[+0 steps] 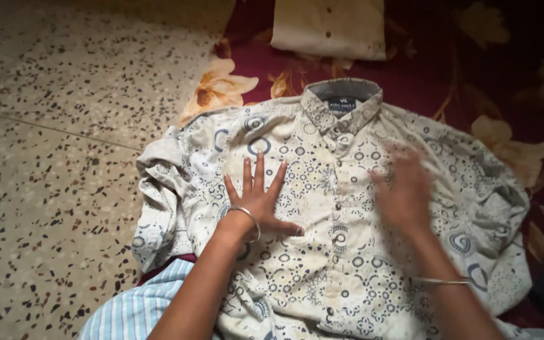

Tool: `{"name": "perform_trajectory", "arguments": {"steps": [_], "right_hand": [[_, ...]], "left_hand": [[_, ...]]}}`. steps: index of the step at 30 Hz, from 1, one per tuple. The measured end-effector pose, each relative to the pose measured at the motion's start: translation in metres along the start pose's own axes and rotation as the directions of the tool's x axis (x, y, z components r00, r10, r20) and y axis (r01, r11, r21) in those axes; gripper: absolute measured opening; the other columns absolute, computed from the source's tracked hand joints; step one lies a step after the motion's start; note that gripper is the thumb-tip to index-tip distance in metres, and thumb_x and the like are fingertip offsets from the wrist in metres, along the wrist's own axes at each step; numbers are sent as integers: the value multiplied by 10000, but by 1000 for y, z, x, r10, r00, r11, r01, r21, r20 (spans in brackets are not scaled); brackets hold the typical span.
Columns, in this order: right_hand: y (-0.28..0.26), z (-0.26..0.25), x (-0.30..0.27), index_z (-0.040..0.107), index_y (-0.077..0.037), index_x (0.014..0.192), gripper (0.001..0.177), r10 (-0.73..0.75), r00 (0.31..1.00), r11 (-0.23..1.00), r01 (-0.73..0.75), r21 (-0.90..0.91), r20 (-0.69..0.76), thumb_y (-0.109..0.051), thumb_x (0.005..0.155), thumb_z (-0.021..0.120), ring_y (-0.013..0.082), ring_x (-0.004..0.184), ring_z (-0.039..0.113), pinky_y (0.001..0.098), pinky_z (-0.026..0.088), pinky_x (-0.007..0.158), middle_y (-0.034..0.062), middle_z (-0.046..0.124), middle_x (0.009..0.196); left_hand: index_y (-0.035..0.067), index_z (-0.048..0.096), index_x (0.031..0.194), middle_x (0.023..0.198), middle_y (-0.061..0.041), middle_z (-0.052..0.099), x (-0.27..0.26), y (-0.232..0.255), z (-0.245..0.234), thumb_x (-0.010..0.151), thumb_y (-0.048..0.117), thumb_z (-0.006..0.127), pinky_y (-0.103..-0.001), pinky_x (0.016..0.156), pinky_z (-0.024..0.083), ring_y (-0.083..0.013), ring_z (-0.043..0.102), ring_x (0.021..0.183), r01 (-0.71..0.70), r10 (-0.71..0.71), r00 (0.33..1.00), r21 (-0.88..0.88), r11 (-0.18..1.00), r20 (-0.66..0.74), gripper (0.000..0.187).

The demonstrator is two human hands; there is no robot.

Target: The person unfolds a patterned shirt on a floral bedspread, smooths it out, and buttons it up. They then fold the shirt in half and smooth the fabric again.

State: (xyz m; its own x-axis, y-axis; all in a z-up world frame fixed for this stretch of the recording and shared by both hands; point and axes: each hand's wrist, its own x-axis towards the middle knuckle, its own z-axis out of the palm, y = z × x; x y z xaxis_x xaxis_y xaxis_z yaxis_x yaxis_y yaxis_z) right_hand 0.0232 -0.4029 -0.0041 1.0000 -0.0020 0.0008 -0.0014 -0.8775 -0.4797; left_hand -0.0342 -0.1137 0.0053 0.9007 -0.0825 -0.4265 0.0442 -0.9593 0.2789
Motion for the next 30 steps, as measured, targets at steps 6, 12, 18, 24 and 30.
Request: {"name": "perform_trajectory", "arguments": {"steps": [6,12,18,24,30], "right_hand": [[-39,32,-26,361,-259,1578,617,-215,971,950,184,-251,-101,-526,1024,398,299,1529,179,565,44,1198,81,245,1661],[-37,32,-23,357,-309,1557,620,-181,976,943,137,-303,-119,-555,990,393,259,1535,195,535,68,1220,49,284,1654],[-40,30,-24,351,-314,1549,619,-151,984,925,106,-364,-97,-567,983,370,246,1527,190,539,80,1217,35,283,1641],[-31,39,-24,280,-299,1566,636,-203,973,897,138,-421,-113,-565,989,300,237,1517,158,543,65,1202,43,228,1649],[-32,41,-24,266,-308,1564,638,-193,976,881,125,-456,-104,-566,981,291,228,1522,149,540,65,1207,31,229,1641]], "left_hand": [[366,81,1623,1690,-175,-123,6,-4,5,685,805,722,-790,1110,-73,-422,-127,1548,-1,2,994,8,1000,-111,1218],[250,395,1511,1567,-38,362,11,-9,5,815,624,725,-701,1125,228,-275,338,1436,66,-91,893,-70,995,-441,856],[221,583,1277,1347,-25,518,21,5,-39,766,495,810,-597,974,401,-245,499,1255,197,-200,923,-42,980,-329,622],[207,728,1040,1098,-37,696,102,-14,-62,976,381,688,-474,963,472,-221,657,1045,43,-104,808,-118,992,-579,190],[235,767,1029,1193,-37,645,142,-26,-67,843,355,777,-519,984,435,-258,583,1175,93,-222,780,-242,966,-585,221]]}}
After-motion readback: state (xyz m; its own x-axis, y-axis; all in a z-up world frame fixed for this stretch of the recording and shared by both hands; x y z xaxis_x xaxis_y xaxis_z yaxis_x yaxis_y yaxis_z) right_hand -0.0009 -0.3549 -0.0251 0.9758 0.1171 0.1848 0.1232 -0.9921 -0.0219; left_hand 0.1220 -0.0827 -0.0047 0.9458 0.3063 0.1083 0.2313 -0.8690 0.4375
